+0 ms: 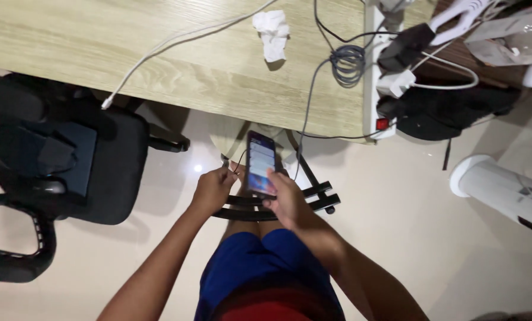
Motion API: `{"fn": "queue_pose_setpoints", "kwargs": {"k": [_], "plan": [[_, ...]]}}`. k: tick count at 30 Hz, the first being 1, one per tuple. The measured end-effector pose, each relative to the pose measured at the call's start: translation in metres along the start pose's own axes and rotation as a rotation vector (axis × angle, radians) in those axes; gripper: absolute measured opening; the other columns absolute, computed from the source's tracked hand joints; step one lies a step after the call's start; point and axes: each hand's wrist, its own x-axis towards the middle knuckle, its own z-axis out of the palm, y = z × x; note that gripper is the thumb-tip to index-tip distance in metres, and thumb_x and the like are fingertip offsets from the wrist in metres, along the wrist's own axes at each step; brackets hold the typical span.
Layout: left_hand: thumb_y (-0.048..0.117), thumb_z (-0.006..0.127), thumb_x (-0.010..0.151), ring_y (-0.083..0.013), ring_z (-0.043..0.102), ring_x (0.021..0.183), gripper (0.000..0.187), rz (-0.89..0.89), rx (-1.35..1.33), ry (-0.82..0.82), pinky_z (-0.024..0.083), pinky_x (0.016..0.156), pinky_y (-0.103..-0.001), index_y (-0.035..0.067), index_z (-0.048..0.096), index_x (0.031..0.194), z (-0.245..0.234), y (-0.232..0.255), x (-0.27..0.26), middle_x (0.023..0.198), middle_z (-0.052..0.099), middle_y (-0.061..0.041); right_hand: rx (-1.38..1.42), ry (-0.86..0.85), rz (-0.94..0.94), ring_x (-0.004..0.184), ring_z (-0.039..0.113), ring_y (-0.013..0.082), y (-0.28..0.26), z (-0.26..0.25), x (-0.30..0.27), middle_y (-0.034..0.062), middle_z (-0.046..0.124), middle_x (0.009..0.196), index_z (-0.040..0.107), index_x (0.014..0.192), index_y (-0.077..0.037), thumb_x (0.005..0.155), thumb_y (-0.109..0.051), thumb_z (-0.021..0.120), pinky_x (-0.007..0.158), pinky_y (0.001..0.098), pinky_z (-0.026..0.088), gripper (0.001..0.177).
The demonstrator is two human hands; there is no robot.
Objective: Clearing and tidying up a desk by putting away laptops, chargers, and other electronics.
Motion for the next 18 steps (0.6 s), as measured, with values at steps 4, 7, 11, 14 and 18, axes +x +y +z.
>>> {"fn": "queue_pose_setpoints", "kwargs": {"k": [4,7,11,14,18], "plan": [[0.018,0.067,0.092,-0.0354,0.073,0.08,0.019,0.124,-0.096,0.044,0.055,0.072,-0.041,0.004,0.074,0.103,0.011,0.004,0.007,0.083,0.072,-0.019,-0.011,-0.081,-0.06,0.083,0.063,0.0119,-0.005,0.012,-0.015,0.0012,0.071,0.096,0.064,0.112,-0.012,0.102,-0.034,0.058,0.064,0.0288,0.042,0.025],[0.016,0.064,0.094,-0.0346,0.074,0.086,0.02,0.048,-0.051,-0.012,0.055,0.078,-0.039,0.003,0.073,0.105,0.019,0.0,0.008,0.091,0.074,-0.021,-0.038,-0.005,-0.076,0.077,0.059,0.0096,0.0,0.013,-0.014,0.0008,0.07,0.095,0.065,0.113,-0.01,0.104,-0.034,0.058,0.061,0.0269,0.042,0.027],[0.022,0.058,0.099,-0.0311,0.067,0.107,0.031,0.109,-0.34,0.069,0.052,0.09,-0.039,0.002,0.072,0.118,0.029,-0.019,0.006,0.117,0.073,-0.019,-0.185,0.025,-0.151,0.069,0.061,0.0104,0.0,0.025,-0.032,0.003,0.073,0.09,0.067,0.115,-0.009,0.102,-0.033,0.056,0.053,0.0254,0.043,0.029],[0.038,0.05,0.1,-0.024,0.07,0.105,0.043,-0.229,-0.954,-0.231,0.055,0.088,-0.039,0.007,0.069,0.123,-0.012,0.049,-0.023,0.115,0.075,-0.012,-0.286,0.036,-0.203,0.068,0.061,0.009,0.006,0.027,-0.033,0.0013,0.071,0.088,0.066,0.116,-0.007,0.103,-0.033,0.055,0.051,0.0246,0.044,0.031],[0.028,0.065,0.096,-0.0224,0.074,0.094,0.044,-0.24,-0.883,-0.254,0.06,0.082,-0.039,-0.002,0.062,0.128,-0.014,0.059,-0.037,0.11,0.075,-0.015,-0.467,-0.101,-0.184,0.069,0.059,0.0081,-0.011,0.04,-0.062,-0.0014,0.067,0.087,0.062,0.12,-0.01,0.102,-0.03,0.053,0.053,0.0258,0.047,0.029]]}}
